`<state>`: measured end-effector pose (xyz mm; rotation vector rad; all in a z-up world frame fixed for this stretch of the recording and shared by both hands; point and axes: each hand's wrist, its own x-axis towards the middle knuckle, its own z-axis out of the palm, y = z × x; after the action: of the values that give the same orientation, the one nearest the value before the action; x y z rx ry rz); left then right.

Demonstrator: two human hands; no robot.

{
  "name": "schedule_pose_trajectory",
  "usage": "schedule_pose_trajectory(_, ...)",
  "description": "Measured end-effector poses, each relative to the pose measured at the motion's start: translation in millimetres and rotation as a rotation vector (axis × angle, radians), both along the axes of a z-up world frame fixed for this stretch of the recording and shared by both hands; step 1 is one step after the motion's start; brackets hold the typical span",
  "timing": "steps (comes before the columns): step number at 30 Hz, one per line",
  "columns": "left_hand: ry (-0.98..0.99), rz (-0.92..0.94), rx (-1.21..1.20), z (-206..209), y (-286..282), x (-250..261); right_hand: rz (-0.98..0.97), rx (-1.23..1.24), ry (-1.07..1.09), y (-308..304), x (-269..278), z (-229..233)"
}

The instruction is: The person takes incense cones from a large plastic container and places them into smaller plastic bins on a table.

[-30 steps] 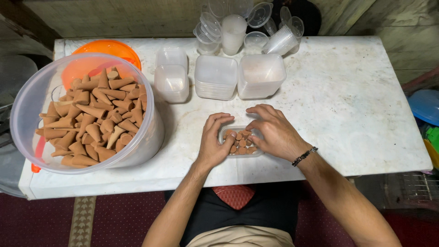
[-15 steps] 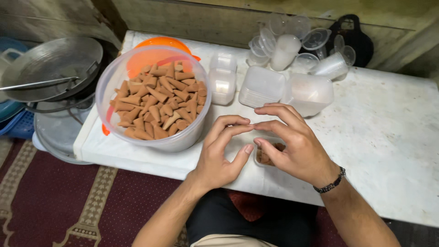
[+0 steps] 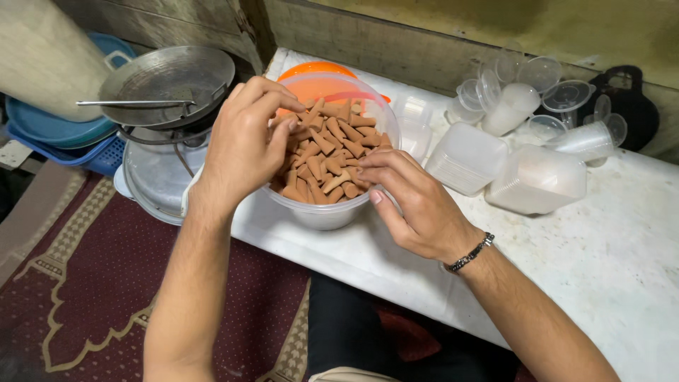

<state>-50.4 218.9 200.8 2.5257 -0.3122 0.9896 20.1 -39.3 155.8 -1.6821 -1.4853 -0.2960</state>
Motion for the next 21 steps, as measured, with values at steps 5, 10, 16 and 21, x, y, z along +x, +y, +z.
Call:
schedule_pose_trajectory(5,0.249,0.115,0.188,-7,23,14,-0.017,0.02,-0.027,-1,1,-2)
schedule_pose_trajectory(10,0.291,0.11,0.302,-16,17,30,-0.036,0.006,-0.037,0,0,-2)
schedule_pose_trajectory(16,0.294,0.147,0.433,-26,16,44,-0.024,0.02,-0.051,0,1,-3)
schedule_pose_trajectory(21,0.191,0.121,0.493,-30,17,48,-0.021,0.026,-0.05,0,2,-4)
